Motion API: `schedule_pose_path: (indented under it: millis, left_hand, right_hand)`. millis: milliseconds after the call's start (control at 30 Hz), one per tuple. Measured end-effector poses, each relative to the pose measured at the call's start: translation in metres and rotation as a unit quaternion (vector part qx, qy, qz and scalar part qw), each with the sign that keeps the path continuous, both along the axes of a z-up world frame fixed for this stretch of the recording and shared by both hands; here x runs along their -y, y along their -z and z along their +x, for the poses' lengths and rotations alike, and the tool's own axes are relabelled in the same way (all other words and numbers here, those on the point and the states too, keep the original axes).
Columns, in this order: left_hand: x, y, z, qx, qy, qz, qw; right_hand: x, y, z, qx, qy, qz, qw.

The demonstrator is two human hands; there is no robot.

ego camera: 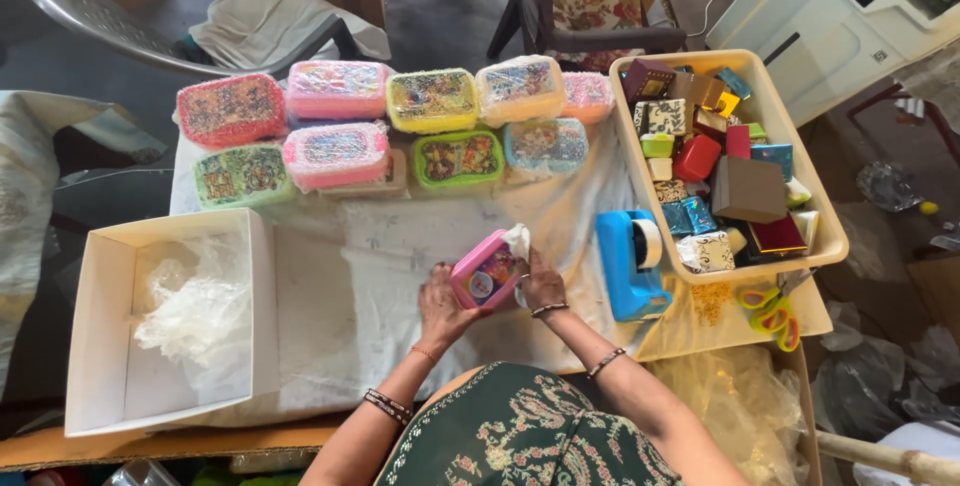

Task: The person wraps a pink plastic container with bubble wrap and secures it with tape. They then pick up another pink container and wipe its surface with a white cloth.

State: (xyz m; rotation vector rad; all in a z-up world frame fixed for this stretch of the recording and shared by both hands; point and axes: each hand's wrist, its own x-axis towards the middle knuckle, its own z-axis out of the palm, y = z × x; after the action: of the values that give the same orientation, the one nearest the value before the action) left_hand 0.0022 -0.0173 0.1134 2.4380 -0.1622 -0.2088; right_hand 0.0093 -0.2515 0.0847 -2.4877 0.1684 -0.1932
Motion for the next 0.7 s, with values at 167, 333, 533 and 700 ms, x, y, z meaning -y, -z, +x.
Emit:
schedule_pose_path:
  millis: [167,333,533,700]
  left_hand:
    - [0.005,-0.009,0.0,0.024,-0.007,-0.158,0.987]
    - [0.015,0.008,-0.007,0.07,0.005,-0.213,0.975]
    - [0.021,0.068,-0.013,0.135,0.086,-0.073,0.984]
    - [0.018,-0.033,-0.018,0.067,0.043,-0.19,0.979]
  right_hand:
    - [0.015,-0.008,-0.014,-0.016,0.078,0.049,0.996]
    - [-0.025,-0.048,-0.027,0.252,-0.08,-0.03,0.964]
    - [-0.053,-0.072,-0.023,0.236,-0.248,-0.169,0.924]
    - [-0.014,-0.057,0.006,0.228,-0.114,-0.205,0.945]
